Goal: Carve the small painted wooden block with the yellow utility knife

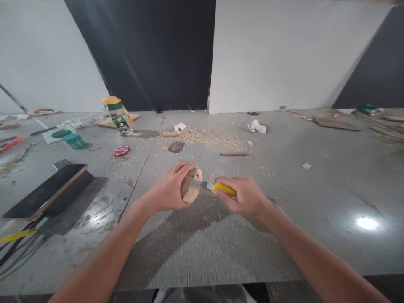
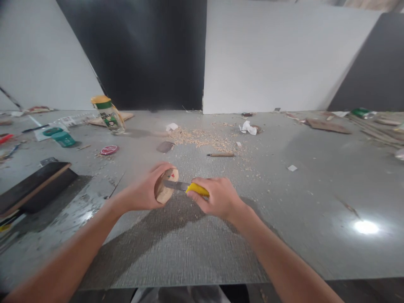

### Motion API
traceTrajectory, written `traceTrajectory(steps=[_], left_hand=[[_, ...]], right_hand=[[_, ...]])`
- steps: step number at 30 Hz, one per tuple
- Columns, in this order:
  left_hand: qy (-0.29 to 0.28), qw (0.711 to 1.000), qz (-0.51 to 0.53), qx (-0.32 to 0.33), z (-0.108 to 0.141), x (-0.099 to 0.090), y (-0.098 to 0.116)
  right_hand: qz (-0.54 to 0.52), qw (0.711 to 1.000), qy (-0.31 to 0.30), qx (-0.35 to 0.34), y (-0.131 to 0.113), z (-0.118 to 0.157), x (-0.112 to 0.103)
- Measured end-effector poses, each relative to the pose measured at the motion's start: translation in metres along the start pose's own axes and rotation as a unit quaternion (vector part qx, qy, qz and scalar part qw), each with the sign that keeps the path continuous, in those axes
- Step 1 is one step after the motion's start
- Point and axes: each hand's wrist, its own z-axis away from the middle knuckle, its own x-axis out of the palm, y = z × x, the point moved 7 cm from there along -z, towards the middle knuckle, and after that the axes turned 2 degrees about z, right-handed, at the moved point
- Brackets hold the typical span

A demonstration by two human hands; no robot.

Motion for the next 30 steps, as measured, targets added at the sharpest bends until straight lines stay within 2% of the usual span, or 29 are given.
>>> traceTrajectory(steps=[5,8,10,16,20,23,27,30], left_hand=[[0.011,1.0,0.016,0.003,0.002,-0.007,0.005],[0.02,1.0,0.015,0.005,0.002,-0.01,0.008],[0.014,1.0,0.022,0.005,0.002,-0.008,0.007],[0.017,0.999,0.035,-0.004,-0.001,-0.003,0.001],[0.016,0.999,0.048,0.002,-0.001,-0.003,0.001],[0.006,0.998,0.056,0.004,-0.001,-0.005,0.004],[0.006,0.998,0.056,-0.007,0.002,-0.011,0.007],[0.009,0.998,0.063,-0.018,0.003,-0.013,0.006]], right_hand=[[0.013,0.995,0.067,0.075,0.046,0.002,-0.019],[0.012,0.992,0.089,0.09,0.057,0.003,-0.026],[0.0,0.994,0.08,0.077,0.047,0.003,-0.024],[-0.057,0.998,-0.013,-0.025,-0.009,0.001,-0.004],[-0.041,0.999,-0.004,-0.033,-0.014,0.002,-0.003],[-0.03,0.999,0.01,-0.019,0.0,0.002,-0.007],[-0.027,0.993,0.094,0.065,0.04,0.003,-0.026],[-0.035,0.988,0.127,0.087,0.053,0.003,-0.034]])
